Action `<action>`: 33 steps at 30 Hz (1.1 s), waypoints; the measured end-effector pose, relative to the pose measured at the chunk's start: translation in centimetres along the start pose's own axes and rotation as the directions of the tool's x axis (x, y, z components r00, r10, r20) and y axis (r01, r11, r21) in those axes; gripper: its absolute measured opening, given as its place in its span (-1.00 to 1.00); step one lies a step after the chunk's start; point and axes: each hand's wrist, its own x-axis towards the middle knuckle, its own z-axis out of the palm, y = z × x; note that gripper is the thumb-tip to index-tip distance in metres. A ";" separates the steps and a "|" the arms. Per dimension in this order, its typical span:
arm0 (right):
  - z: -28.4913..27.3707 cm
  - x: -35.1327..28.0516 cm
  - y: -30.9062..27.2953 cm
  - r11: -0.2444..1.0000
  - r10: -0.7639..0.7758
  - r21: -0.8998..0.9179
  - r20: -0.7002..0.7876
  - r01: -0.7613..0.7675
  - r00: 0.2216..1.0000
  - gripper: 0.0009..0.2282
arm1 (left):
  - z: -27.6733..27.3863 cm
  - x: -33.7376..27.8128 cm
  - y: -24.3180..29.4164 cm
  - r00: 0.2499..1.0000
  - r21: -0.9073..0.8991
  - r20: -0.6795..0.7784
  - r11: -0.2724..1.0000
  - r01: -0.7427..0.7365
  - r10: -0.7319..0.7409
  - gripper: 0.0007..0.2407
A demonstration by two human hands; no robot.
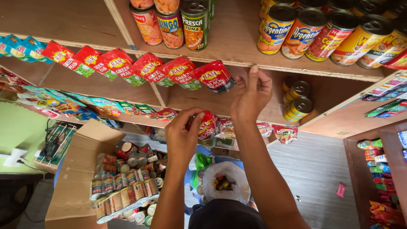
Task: Organizing and stocking canned food and snack pouches onto wooden shelves in a small shop.
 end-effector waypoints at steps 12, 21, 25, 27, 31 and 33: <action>-0.3 0.2 -1.0 0.999 0.043 -0.022 0.064 -0.042 0.997 -0.91 | 1.0 0.6 0.0 1.000 -0.012 0.021 1.000 -0.007 0.007 -0.90; -0.7 0.3 0.0 0.999 -0.007 -0.042 0.072 0.010 0.997 -0.89 | 1.1 0.8 0.0 0.999 -0.024 0.033 0.999 0.029 -0.028 -0.90; -0.5 0.2 -0.1 0.998 -0.027 -0.054 0.068 0.030 0.997 -0.90 | 0.8 0.9 0.2 0.999 -0.018 0.027 1.000 0.022 -0.022 -0.90; -0.5 0.3 -0.4 0.999 -0.002 -0.048 0.073 0.006 0.997 -0.90 | 0.5 0.9 0.4 1.000 -0.003 0.022 1.000 0.013 -0.013 -0.91; -0.6 0.6 -0.4 1.000 0.001 -0.017 0.099 0.001 0.995 -0.90 | 0.0 0.1 0.5 1.000 0.015 0.016 1.000 0.003 -0.003 -0.91; -0.6 0.7 -0.3 1.000 0.024 0.007 0.089 -0.025 0.996 -0.90 | -0.4 -0.3 0.6 1.000 0.032 0.003 0.999 -0.016 0.016 -0.91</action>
